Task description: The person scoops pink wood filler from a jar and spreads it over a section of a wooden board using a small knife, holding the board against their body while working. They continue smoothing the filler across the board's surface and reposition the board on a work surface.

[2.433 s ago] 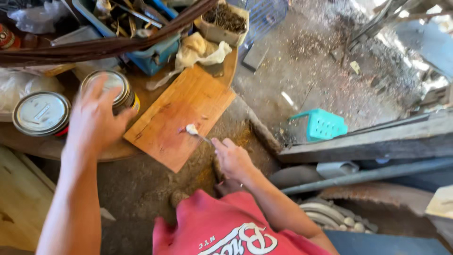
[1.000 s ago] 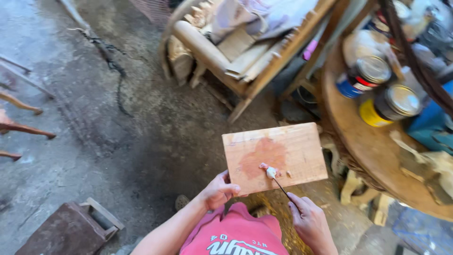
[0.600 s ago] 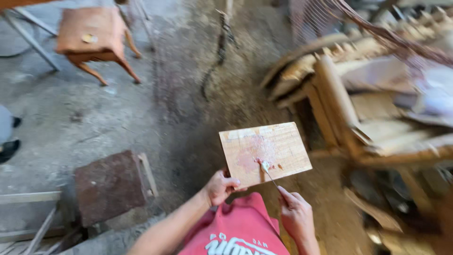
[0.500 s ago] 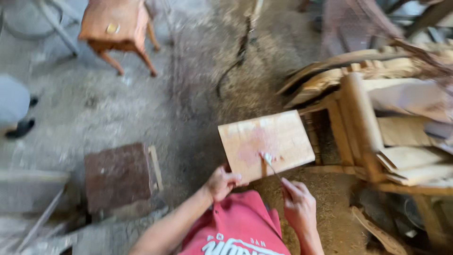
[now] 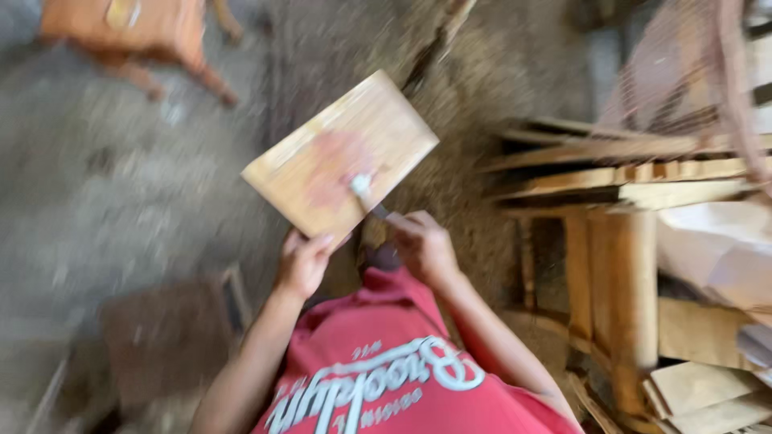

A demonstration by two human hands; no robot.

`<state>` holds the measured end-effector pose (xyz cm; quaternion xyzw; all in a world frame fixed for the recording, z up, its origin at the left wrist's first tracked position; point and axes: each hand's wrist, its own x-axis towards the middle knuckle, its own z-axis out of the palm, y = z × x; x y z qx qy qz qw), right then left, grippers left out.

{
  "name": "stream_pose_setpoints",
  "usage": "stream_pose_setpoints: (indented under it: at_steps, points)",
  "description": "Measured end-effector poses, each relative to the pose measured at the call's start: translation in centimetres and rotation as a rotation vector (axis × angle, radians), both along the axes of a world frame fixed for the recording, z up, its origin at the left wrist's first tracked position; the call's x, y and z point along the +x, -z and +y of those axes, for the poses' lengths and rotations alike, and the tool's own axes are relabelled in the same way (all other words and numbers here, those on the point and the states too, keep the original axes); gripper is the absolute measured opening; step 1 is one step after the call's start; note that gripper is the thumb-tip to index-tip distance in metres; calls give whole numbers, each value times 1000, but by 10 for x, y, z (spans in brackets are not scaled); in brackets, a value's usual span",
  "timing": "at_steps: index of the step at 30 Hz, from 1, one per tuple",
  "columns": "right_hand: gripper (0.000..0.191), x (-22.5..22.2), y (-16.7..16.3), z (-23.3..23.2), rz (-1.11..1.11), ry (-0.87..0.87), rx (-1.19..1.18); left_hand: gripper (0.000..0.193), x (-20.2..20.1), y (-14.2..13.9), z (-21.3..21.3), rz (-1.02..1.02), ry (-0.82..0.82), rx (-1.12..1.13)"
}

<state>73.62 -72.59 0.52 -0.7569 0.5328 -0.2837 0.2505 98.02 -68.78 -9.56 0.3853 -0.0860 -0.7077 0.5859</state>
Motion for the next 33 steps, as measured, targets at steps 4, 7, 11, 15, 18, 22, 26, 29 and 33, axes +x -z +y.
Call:
stream_pose_setpoints:
  at_steps: [4,7,11,15,18,22,26,29,33]
  points:
    - [37,-7,-22,-101,-53,-132,51,53,12,-12,-81,-18,-112,-40]
    - [30,1,-41,-173,91,-72,-17,65,20,-18,-174,-67,-74,-38]
    - [26,40,-32,-244,80,40,186,75,45,-15,-310,-171,104,-143]
    - [25,86,0,-325,-17,264,93,85,90,-13,-420,-128,267,-264]
    - [25,114,3,-381,-64,417,34,83,104,-19,-499,-152,366,-260]
    - [24,116,-10,-447,-60,521,5,82,76,-18,-602,-206,438,-351]
    - [24,107,-22,-505,-58,624,55,71,59,-25,-658,7,436,-294]
    - [30,83,-27,-558,-51,595,-68,80,29,-30,-712,18,413,-131]
    - [26,51,-29,-649,-71,563,-84,59,3,-33,-789,-37,394,-90]
